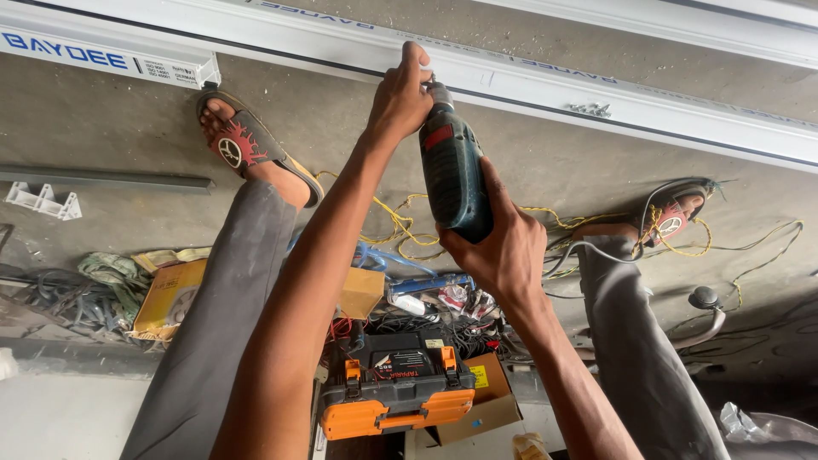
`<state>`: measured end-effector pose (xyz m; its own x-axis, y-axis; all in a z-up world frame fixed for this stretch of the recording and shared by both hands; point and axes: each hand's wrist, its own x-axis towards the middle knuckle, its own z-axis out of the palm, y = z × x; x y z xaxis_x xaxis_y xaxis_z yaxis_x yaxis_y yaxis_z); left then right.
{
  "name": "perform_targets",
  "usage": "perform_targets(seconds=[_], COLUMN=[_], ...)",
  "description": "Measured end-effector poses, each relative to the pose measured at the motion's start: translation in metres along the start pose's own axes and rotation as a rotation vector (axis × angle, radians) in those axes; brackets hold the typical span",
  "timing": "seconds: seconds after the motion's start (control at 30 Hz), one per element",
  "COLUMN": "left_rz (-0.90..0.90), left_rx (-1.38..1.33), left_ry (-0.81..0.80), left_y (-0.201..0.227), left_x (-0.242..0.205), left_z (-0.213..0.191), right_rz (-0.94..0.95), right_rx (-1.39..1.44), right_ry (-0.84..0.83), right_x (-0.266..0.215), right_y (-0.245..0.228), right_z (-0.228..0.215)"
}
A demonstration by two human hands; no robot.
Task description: The recorder uses a power drill to assemble uPVC window frame profiles in a workshop.
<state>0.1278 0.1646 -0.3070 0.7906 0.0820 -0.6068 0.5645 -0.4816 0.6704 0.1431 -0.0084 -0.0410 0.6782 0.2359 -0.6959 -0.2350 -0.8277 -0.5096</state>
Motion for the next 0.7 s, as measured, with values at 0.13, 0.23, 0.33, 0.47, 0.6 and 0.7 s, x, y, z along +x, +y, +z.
perform_targets(seconds=[0.13,0.23,0.33,0.47,0.6,0.7], left_rz=[0.0,0.065,-0.025,0.063,0.073,0.027], left_rx=[-0.071,-0.092,-0.13,-0.166,-0.167,-0.177], left_ry=[-0.002,0.05,0.034,0.077,0.123,0.095], left_y=[-0.001,-0.01,0.003,-0.015,-0.013,-0.017], left_x=[-0.002,-0.002,-0.005,-0.005,-0.006,-0.003], left_z=[-0.001,0.004,0.0,0.011,0.01,0.014], right_rz=[0.011,0.008,-0.02,-0.034,-0.034,-0.036], right_rx=[-0.035,-0.059,-0.058,-0.042,-0.038,-0.046], right_ry=[-0.009,-0.003,0.019,0.031,0.031,0.032], right_x=[0.0,0.0,-0.003,-0.003,-0.002,-0.002], right_y=[-0.002,-0.003,0.0,0.0,-0.002,0.001], right_z=[0.002,0.003,0.007,0.008,0.009,0.009])
